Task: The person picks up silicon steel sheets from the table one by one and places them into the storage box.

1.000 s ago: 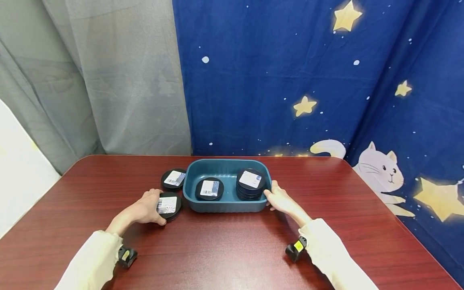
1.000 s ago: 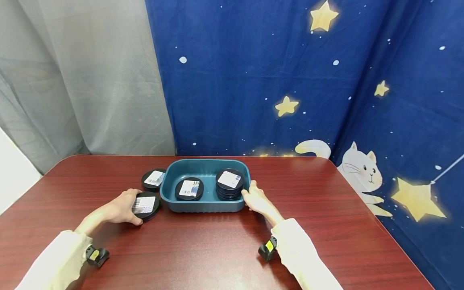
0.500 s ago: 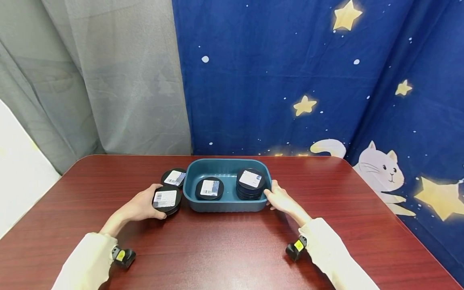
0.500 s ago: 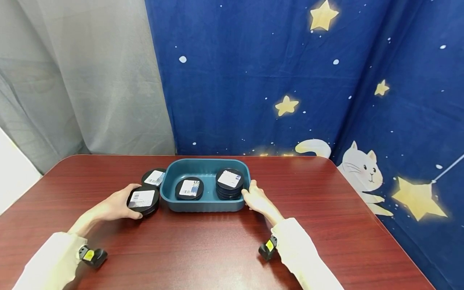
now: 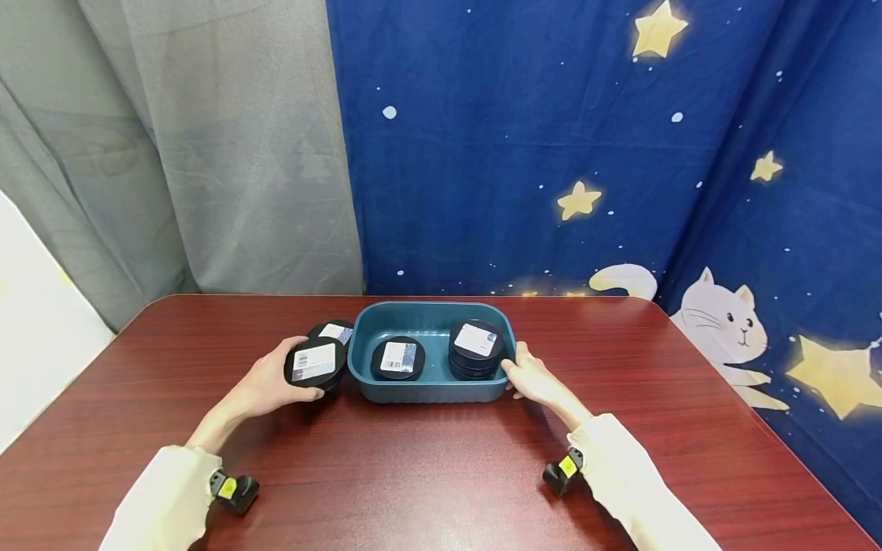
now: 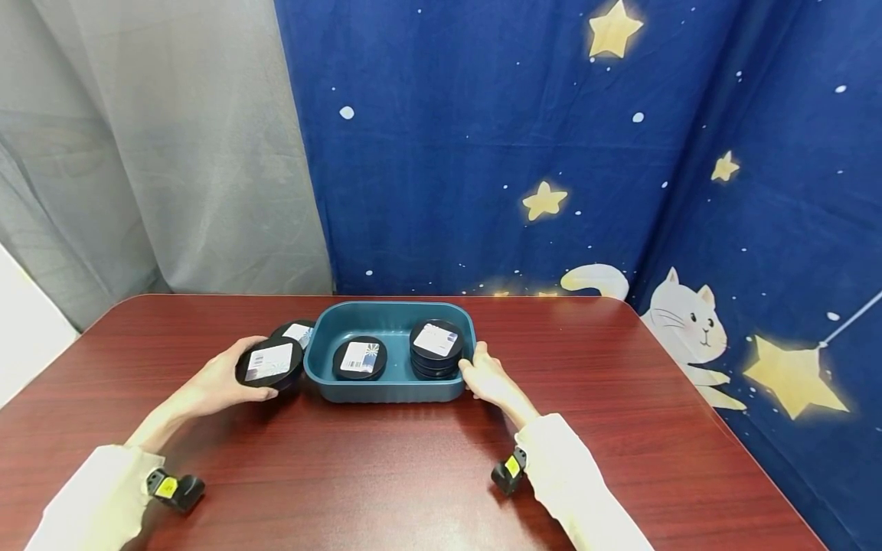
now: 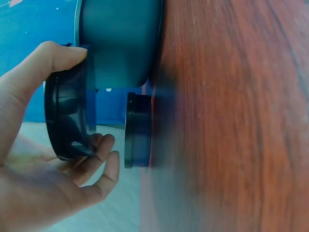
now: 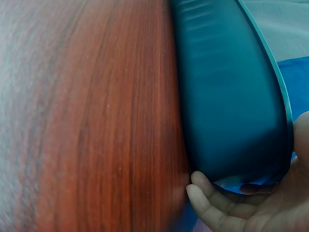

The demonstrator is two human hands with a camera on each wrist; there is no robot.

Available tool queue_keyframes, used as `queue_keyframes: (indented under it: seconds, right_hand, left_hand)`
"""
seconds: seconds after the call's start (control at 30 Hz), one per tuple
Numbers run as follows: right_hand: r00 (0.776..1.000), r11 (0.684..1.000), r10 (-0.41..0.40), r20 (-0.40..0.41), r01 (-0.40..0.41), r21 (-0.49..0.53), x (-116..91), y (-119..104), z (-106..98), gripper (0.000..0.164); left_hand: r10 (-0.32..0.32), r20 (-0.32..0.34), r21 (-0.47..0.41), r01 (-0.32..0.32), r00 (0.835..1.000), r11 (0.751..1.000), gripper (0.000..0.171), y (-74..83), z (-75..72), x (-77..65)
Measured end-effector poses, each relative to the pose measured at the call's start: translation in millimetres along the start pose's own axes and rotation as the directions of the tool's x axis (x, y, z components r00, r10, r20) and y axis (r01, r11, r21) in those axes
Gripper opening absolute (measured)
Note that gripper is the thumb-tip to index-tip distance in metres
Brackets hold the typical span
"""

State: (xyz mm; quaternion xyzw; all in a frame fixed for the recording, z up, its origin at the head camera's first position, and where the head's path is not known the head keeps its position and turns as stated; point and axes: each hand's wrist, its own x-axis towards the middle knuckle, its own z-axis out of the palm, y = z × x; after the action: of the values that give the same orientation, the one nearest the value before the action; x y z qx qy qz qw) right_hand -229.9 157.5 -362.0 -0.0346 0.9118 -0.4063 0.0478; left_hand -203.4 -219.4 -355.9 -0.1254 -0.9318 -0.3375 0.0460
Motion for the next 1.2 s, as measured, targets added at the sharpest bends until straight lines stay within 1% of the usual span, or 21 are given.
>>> queue_keyframes:
  seconds: [0.13,0.23,0.4,0.6,0.73,0.93,1.2]
  right_hand:
    - [1.0,1.0,0.002,-0.002,-0.002,-0.001,0.0,-0.1,0.1,0.026]
    - [1.0,1.0,0.001,-0.003,-0.001,-0.002,-0.1,-0.2,0.2,0.026]
    - [1.0,1.0,-0.001,-0.003,0.001,-0.003,-0.2,0.1,0.3,0.025]
    - [1.0,1.0,-0.005,-0.005,0.005,-0.005,-0.4,0.5,0.4,0.024]
    - [1.0,1.0,-0.006,-0.006,0.006,-0.002,-0.7,0.4,0.7,0.024]
    - [1.0,1.0,-0.004,-0.008,0.004,-0.008,-1.3,-0.2,0.8,0.024]
    - [1.0,1.0,-0.002,-0.005,0.002,-0.008,-1.7,-1.0,0.1,0.024]
  left_hand:
    - [-0.016,-0.03,-0.029,0.015,0.999,0.999,0.084,2.1,-0.4,-1.0]
    - [-0.019,-0.06,-0.031,0.017,0.998,0.999,0.083,2.5,-0.5,-1.7]
    - [-0.012,-0.113,-0.03,0.009,0.993,1.0,0.083,3.4,-1.1,-1.4]
    - [0.005,-0.166,-0.063,-0.016,0.986,0.998,0.082,5.9,-1.3,0.0]
    - [0.014,-0.179,-0.1,-0.033,0.984,0.994,0.079,7.1,0.6,0.6]
    - [0.029,-0.18,-0.16,-0.059,0.983,0.985,0.08,9.9,3.7,1.3]
    - [0.037,-0.199,-0.188,-0.075,0.979,0.979,0.08,16.0,9.0,5.1]
